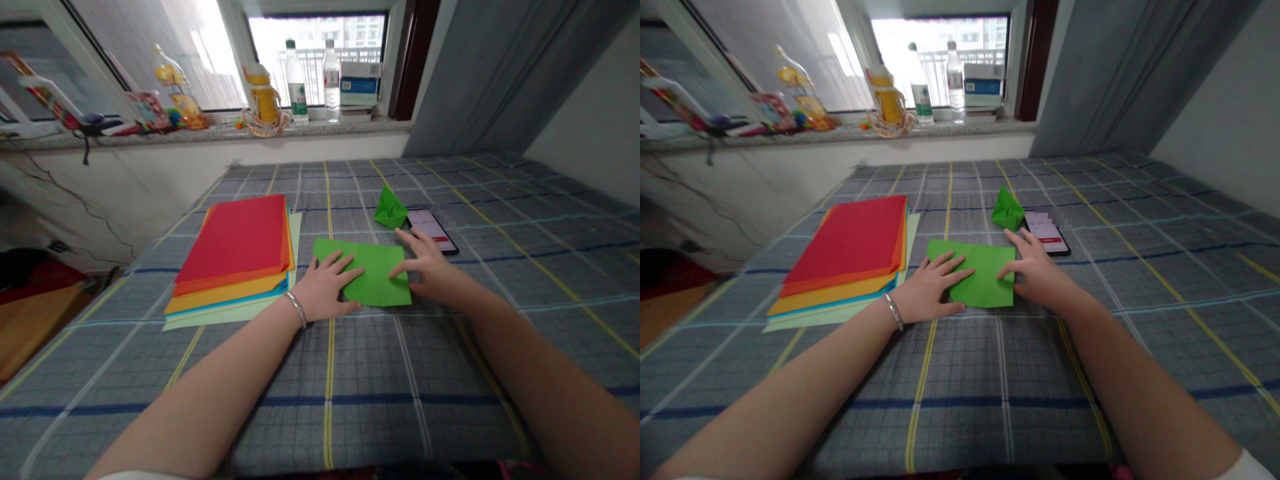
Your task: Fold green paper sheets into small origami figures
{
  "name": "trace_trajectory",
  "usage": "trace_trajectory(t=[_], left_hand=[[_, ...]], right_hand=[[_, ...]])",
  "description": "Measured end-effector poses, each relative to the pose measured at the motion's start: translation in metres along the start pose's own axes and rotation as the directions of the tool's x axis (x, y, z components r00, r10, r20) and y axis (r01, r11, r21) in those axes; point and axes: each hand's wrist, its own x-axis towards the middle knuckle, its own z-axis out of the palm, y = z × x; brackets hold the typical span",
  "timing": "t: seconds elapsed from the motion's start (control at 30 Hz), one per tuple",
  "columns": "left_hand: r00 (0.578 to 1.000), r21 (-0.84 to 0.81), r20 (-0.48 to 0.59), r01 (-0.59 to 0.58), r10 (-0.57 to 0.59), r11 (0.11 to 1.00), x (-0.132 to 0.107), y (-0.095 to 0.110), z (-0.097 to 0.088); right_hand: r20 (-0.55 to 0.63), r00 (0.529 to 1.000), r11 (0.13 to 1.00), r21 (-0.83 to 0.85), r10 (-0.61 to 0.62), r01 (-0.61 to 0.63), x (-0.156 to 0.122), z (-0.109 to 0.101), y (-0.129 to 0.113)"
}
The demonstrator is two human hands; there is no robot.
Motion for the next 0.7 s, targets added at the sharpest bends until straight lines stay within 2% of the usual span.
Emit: trace_trajectory(t=[0.17,0.37,0.5,0.7], left_hand=[[0.998,-0.014,-0.014,-0.056,0.055,0.998,0.001,-0.002,0.0],[0.992,-0.052,0.047,-0.115,0.117,0.992,0.003,-0.007,-0.001],[0.996,-0.006,0.037,-0.085,0.085,0.996,0.004,-0.008,0.003],[0.99,0.004,0.09,-0.113,0.112,0.994,0.004,-0.01,0.003]], right_hand=[[0.113,0.979,0.983,0.087,-0.169,0.16,0.003,-0.002,-0.005],[0.184,0.956,0.936,0.31,-0.23,0.165,0.006,-0.009,-0.015],[0.246,0.95,0.905,0.419,-0.193,0.076,0.008,-0.014,-0.023],[0.271,0.962,0.936,0.331,0.028,-0.12,0.011,-0.012,-0.028]])
